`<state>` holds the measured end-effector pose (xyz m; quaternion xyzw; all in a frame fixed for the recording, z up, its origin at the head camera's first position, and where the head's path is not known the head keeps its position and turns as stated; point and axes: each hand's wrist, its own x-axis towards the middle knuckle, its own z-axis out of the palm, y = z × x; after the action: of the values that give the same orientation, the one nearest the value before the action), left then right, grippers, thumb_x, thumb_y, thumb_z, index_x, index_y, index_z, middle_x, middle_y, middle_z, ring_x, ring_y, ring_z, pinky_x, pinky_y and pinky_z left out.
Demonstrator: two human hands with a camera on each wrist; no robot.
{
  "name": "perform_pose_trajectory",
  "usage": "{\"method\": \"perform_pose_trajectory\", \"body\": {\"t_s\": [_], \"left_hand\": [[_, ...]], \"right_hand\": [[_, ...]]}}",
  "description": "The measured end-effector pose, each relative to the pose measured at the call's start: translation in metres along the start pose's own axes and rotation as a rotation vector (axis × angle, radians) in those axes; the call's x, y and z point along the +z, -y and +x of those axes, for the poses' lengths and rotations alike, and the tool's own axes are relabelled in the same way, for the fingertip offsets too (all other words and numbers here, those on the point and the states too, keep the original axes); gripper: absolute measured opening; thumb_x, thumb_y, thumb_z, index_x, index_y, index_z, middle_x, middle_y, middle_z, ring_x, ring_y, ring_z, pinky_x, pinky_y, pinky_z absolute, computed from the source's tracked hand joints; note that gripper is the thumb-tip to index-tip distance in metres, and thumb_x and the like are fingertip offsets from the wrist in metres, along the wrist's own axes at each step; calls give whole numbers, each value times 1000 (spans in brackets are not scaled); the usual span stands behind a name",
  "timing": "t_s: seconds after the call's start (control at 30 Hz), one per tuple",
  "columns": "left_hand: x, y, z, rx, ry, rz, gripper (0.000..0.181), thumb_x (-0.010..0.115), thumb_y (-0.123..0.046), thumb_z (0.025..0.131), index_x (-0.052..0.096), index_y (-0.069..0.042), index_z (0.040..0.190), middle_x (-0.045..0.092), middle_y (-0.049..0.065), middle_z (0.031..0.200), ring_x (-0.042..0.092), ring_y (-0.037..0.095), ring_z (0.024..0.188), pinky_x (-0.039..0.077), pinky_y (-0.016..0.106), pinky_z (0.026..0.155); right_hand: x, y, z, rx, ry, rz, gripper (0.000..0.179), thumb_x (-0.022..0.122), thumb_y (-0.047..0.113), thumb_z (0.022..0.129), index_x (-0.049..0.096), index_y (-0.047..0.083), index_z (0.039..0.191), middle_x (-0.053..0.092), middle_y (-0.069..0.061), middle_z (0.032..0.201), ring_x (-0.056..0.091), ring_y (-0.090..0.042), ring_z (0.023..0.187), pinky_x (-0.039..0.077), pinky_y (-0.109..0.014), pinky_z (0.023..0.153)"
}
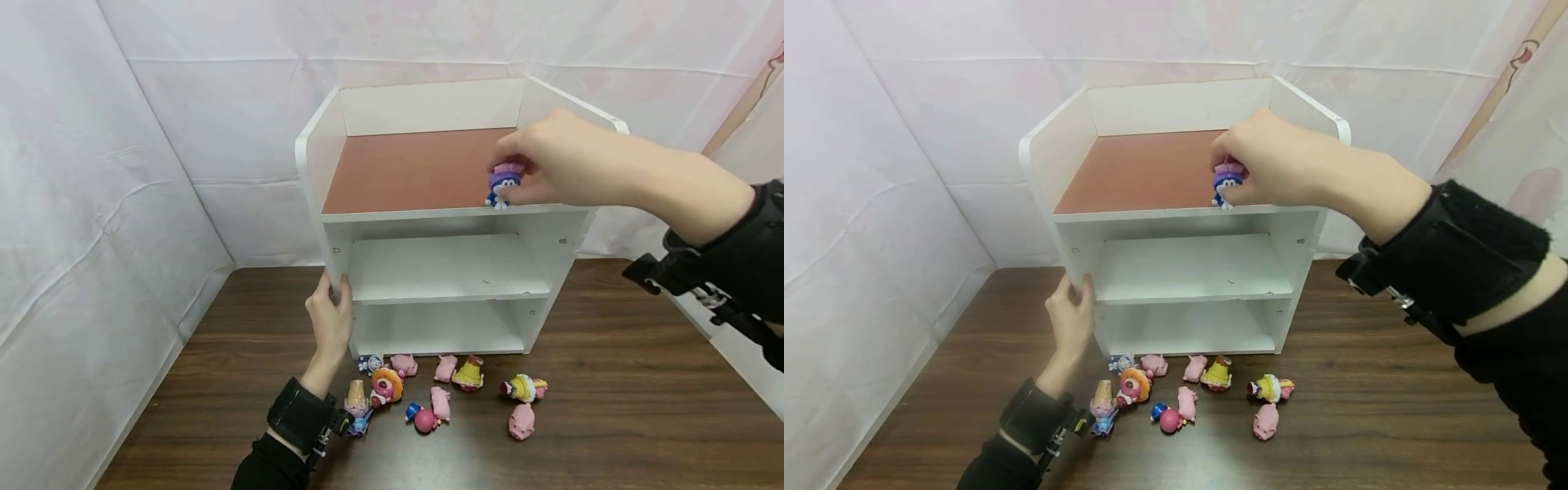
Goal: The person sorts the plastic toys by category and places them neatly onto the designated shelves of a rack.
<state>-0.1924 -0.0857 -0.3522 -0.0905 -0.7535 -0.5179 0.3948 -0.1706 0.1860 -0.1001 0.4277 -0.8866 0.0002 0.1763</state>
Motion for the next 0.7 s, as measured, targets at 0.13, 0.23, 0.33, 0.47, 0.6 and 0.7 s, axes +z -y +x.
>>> {"method": "perform_pose_trajectory", "body": {"t_s": [0.13,0.23,0.33,0.47,0.6,0.7], "left_hand": [[0,1,0,8,-4,-5,32,50,-2,88,51,6,119,57,23,109,55,34,99,48,41,74],[0,1,-1,11,-8,-7,32,50,-2,87,51,6,118,57,23,109,56,34,98,48,41,74],[0,1,-1,10,-6,-9,32,50,-2,88,51,6,118,57,23,109,56,34,99,47,41,74],[0,1,-1,15,-4,-15,31,50,-3,88,51,5,118,57,22,110,55,34,99,47,42,75],[0,3,-1,24,-10,-20,31,50,-2,88,52,6,117,57,23,109,56,34,98,47,43,74],[0,3,-1,22,-9,-18,31,50,-2,88,51,5,118,57,22,110,55,34,99,47,42,75]], "right_hand": [[0,-7,6,62,35,-5,13,65,9,74,64,5,87,60,0,71,48,-11,59,42,-28,55],[2,-14,9,95,64,-10,15,65,9,75,63,3,88,59,-2,71,47,-13,59,40,-29,55],[3,-20,13,121,91,-9,16,65,9,75,63,2,89,59,-3,71,48,-15,59,41,-30,55],[5,-25,17,159,130,-5,17,64,11,77,63,2,90,59,-3,70,49,-15,59,41,-31,58],[7,-29,22,179,154,-4,14,63,13,78,64,3,88,58,-2,68,49,-14,57,40,-30,57],[8,-30,25,195,164,0,13,63,13,78,63,4,87,58,-3,70,49,-16,60,40,-30,57]]}}
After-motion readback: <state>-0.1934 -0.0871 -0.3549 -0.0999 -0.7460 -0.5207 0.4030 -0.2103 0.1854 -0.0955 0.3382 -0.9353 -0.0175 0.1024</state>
